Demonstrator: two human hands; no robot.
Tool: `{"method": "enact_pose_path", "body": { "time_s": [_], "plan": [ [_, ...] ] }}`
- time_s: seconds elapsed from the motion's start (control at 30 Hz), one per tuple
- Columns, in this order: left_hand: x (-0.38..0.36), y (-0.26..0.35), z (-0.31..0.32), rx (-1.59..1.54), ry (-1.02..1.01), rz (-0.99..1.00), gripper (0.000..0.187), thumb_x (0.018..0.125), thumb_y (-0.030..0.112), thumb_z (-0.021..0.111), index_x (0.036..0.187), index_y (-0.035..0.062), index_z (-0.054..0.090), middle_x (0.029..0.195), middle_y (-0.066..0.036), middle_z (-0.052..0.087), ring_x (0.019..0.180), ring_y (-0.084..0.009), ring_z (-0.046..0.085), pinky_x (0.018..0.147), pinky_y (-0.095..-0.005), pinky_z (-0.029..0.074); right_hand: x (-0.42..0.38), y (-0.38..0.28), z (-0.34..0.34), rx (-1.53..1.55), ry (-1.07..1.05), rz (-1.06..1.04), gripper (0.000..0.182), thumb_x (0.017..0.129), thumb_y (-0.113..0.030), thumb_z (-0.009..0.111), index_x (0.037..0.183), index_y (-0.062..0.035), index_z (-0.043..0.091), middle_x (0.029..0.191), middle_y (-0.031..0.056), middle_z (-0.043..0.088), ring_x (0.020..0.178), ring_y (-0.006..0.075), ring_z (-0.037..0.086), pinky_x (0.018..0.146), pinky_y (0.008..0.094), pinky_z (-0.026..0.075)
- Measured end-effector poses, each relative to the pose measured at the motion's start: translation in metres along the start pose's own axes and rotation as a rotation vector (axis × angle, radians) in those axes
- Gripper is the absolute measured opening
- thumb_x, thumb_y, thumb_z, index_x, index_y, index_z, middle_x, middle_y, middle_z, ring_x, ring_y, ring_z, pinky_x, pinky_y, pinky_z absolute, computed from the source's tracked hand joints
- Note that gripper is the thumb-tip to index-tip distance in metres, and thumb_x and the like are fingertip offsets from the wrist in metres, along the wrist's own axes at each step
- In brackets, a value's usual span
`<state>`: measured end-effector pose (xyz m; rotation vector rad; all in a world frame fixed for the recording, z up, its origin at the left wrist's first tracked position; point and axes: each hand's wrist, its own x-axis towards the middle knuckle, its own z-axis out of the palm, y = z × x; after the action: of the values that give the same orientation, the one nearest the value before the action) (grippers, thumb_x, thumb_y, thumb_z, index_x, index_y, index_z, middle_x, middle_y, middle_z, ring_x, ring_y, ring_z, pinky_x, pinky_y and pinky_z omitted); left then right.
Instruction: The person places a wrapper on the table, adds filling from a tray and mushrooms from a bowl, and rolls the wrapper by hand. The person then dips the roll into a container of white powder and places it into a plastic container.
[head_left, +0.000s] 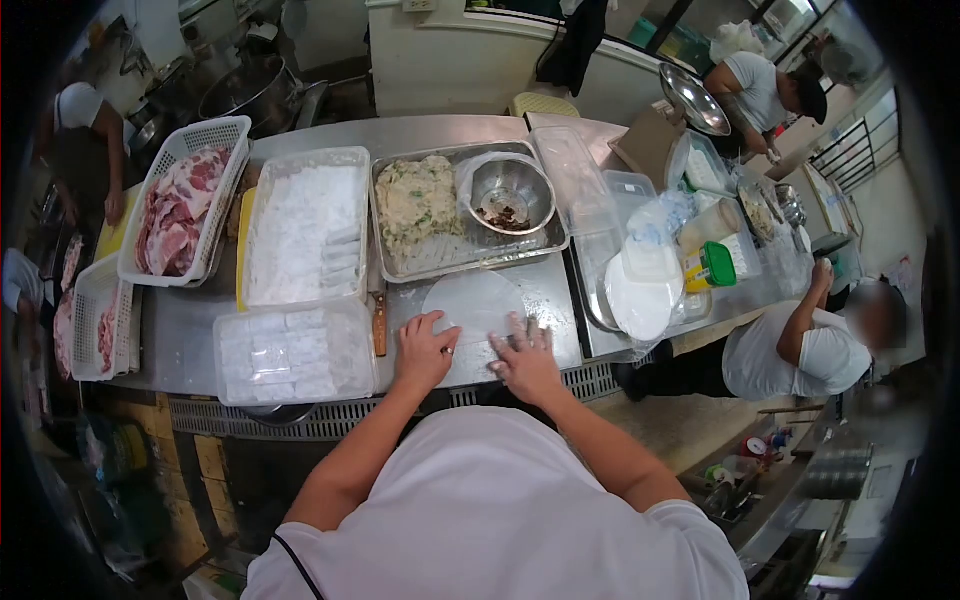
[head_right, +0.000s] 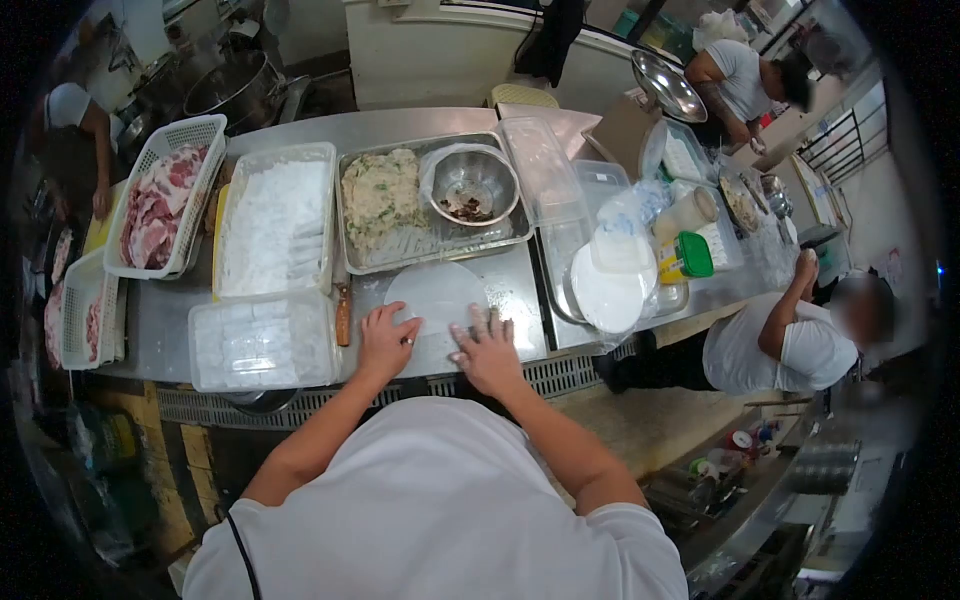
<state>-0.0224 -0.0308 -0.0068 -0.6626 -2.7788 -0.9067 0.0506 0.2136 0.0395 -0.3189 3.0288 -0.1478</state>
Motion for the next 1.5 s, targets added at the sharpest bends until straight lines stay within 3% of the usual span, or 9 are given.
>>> {"method": "enact_pose_path", "body": {
  "time_s": [0.17,0.33,0.47,0.57,0.77,0.87,1.07,1.17,1.5],
  "plan": [
    [0.002,0.005,-0.01,-0.055,-0.038,-0.039,0.023,0.095,0.029,0.078,0.116,0.0263,0.086,0.145,-0.01,0.063,0.135,-0.0343,0.054,0.114,-0.0518,0.041,-0.016,0.044,0.0,-0.046,-0.019,0.175,0.061,0.108,-0.052,0.058,0.161,-0.0217,0.057,0.18,0.0223,0.022,0.161,0.0551,0.025,0.127,0.0755,0.022],
    [0.001,0.005,-0.01,-0.057,-0.036,-0.041,0.026,0.094,0.032,0.08,0.118,0.0258,0.086,0.152,-0.015,0.06,0.142,-0.039,0.05,0.12,-0.0564,0.035,0.038,0.039,-0.042,0.386,0.187,0.112,0.055,0.1,-0.016,0.071,0.149,0.0036,0.059,0.159,0.0295,0.054,0.144,0.0522,0.052,0.12,0.0509,0.046],
    [-0.007,0.013,-0.008,-0.02,-0.021,-0.032,0.026,0.093,0.034,0.081,0.118,0.0258,0.086,0.152,-0.015,0.059,0.147,-0.0396,0.048,0.124,-0.0612,0.03,0.117,0.014,-0.071,0.601,0.275,-0.095,0.053,0.099,-0.014,0.07,0.148,0.0044,0.06,0.147,0.0314,0.062,0.136,0.0479,0.06,0.117,0.0513,0.047],
    [-0.007,0.015,-0.01,-0.019,0.003,-0.036,0.024,0.094,0.034,0.079,0.115,0.0245,0.085,0.151,-0.013,0.06,0.146,-0.0373,0.049,0.124,-0.0651,0.031,0.181,-0.007,-0.078,0.692,0.123,-0.22,0.051,0.098,-0.01,0.068,0.146,0.0062,0.062,0.142,0.0333,0.065,0.132,0.0502,0.061,0.116,0.0509,0.048],
    [-0.006,0.018,-0.011,0.006,0.044,-0.046,0.024,0.093,0.035,0.08,0.114,0.0237,0.085,0.15,-0.01,0.061,0.146,-0.0343,0.051,0.123,-0.0651,0.032,0.29,-0.064,-0.075,0.601,-0.043,-0.364,0.029,0.093,-0.006,0.066,0.117,0.0085,0.07,0.12,0.0313,0.073,0.119,0.0496,0.069,0.106,0.0513,0.054],
    [-0.008,0.016,-0.007,0.012,0.059,-0.047,0.024,0.093,0.036,0.08,0.113,0.0236,0.085,0.149,-0.009,0.062,0.145,-0.033,0.052,0.123,-0.0649,0.033,0.309,-0.083,-0.041,0.296,-0.147,-0.447,0.021,0.09,-0.005,0.065,0.108,0.0049,0.07,0.112,0.0281,0.076,0.11,0.0481,0.072,0.1,0.0523,0.057],
    [-0.008,0.015,-0.005,0.011,0.089,-0.048,0.023,0.091,0.034,0.083,0.112,0.024,0.084,0.149,-0.011,0.063,0.143,-0.0354,0.055,0.123,-0.0632,0.034,0.284,-0.066,-0.042,0.278,-0.285,-0.487,0.02,0.086,-0.003,0.063,0.097,0.0052,0.079,0.095,0.0332,0.074,0.096,0.0514,0.073,0.092,0.0545,0.059],
    [-0.008,0.015,-0.003,0.011,0.1,-0.041,0.023,0.09,0.033,0.083,0.112,0.024,0.084,0.149,-0.011,0.063,0.143,-0.0354,0.055,0.122,-0.0638,0.035,0.3,-0.049,-0.044,0.37,-0.148,-0.402,0.021,0.088,-0.006,0.068,0.1,0.0033,0.082,0.103,0.0301,0.077,0.101,0.0486,0.075,0.094,0.0524,0.06],
    [-0.008,0.015,-0.008,0.004,0.086,-0.038,0.024,0.091,0.033,0.083,0.113,0.0241,0.084,0.149,-0.01,0.063,0.143,-0.0335,0.055,0.123,-0.064,0.034,0.308,-0.077,-0.03,0.352,-0.313,-0.437,0.024,0.091,-0.015,0.068,0.104,-0.0014,0.084,0.101,0.029,0.077,0.098,0.0483,0.074,0.094,0.0513,0.059]
  ]
}}
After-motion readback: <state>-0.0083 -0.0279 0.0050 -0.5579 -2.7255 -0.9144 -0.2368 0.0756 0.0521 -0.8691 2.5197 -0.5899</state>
